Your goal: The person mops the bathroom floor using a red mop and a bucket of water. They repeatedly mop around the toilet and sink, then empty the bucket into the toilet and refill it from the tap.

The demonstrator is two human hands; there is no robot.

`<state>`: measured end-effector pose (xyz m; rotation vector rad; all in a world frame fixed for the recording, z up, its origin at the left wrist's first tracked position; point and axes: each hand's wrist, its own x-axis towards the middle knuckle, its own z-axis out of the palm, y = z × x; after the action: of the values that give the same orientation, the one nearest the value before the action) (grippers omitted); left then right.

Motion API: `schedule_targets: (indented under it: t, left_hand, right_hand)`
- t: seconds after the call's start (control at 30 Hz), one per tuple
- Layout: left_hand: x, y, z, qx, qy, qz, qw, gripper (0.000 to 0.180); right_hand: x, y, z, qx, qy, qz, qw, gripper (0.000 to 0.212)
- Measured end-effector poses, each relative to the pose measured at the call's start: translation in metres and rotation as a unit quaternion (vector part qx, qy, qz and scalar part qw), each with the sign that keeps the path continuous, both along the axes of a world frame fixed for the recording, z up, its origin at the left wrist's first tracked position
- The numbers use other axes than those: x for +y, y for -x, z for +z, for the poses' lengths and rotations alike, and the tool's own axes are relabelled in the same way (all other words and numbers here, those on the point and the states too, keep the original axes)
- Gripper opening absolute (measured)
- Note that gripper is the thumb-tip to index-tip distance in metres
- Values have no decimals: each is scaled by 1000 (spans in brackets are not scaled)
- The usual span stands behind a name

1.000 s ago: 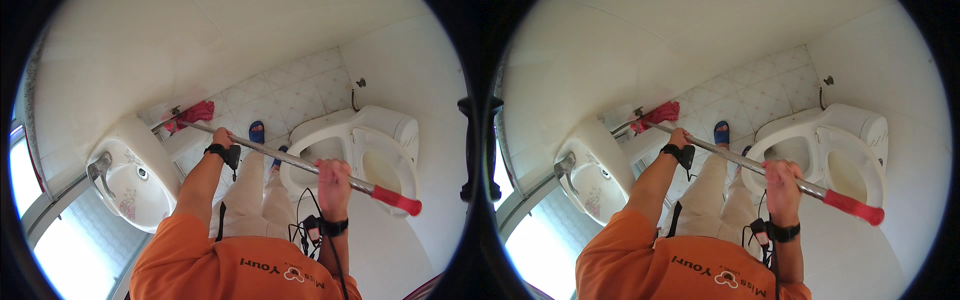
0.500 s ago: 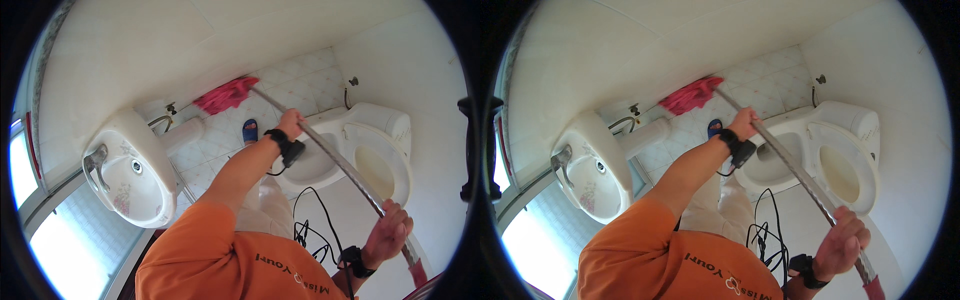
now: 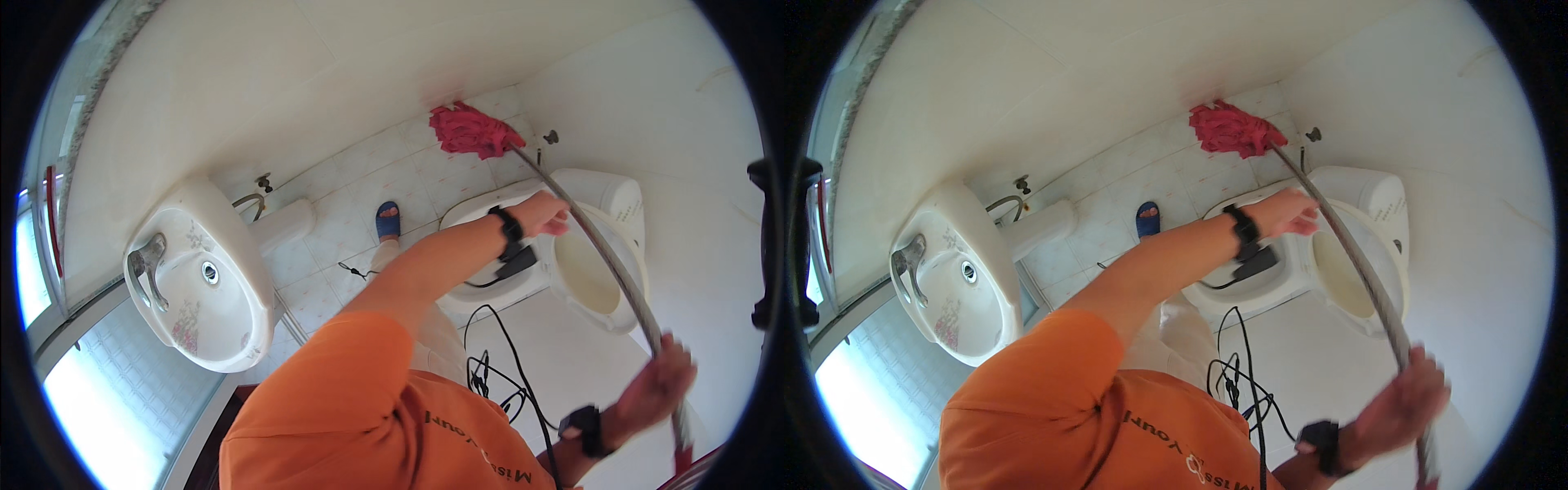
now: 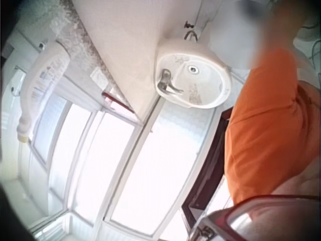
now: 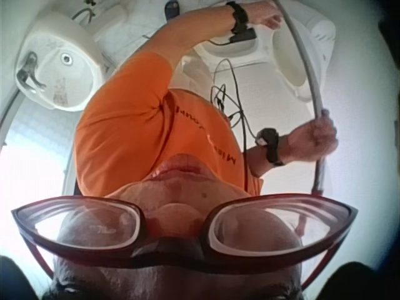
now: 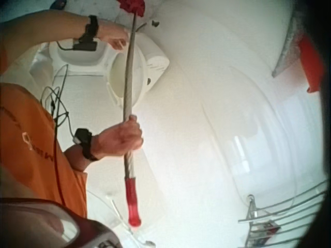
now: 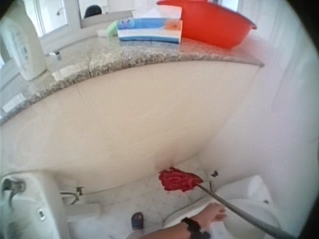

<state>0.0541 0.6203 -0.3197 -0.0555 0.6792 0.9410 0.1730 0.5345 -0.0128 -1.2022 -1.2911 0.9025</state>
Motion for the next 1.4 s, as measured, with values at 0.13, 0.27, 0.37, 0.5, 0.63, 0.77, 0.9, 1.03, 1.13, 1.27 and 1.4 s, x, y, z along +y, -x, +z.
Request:
schedule_targets:
  t: [0.13, 0.27, 0.37, 0.5, 0.63, 0.77, 0.9, 1.03, 1.13, 1.27, 1.4]
  left_hand:
    - [-71, 64, 60, 75, -58, 6, 995, 24]
    - [-136, 135, 151, 271, -140, 135, 943, 27]
    - [-180, 183, 238, 423, -201, 247, 848, 26]
    - [-242, 209, 341, 594, -365, 403, 594, 51]
    - [-304, 185, 381, 609, -437, 415, 516, 78]
    - [-331, 151, 375, 609, -428, 361, 562, 38]
    - [-350, 115, 359, 518, -434, 395, 623, 25]
    - [-386, 93, 351, 518, -400, 341, 675, 36]
    - [-419, 86, 360, 572, -314, 386, 652, 36]
    - [-463, 104, 407, 598, -369, 341, 624, 35]
    - [-500, 103, 459, 656, -412, 162, 611, 15]
  right_hand:
    - [62, 1, -14, 19, -7, 9, 1000, 26]
    - [106, 49, -22, -5, -34, 17, 999, 21]
    - [106, 104, -22, -99, 57, 121, 986, 28]
    - [43, 170, -48, -200, -15, 346, 916, 28]
    - [-27, 184, -74, -202, -53, 485, 849, 20]
    - [-40, 155, -126, -200, -91, 560, 799, 20]
    - [-26, 114, -200, -259, -113, 564, 776, 22]
    - [-13, 93, -248, -305, -64, 606, 732, 21]
    - [-46, 105, -262, -352, -87, 613, 702, 20]
    - [-128, 148, -262, -270, -155, 636, 706, 16]
    - [-214, 185, -246, -173, -116, 710, 672, 27]
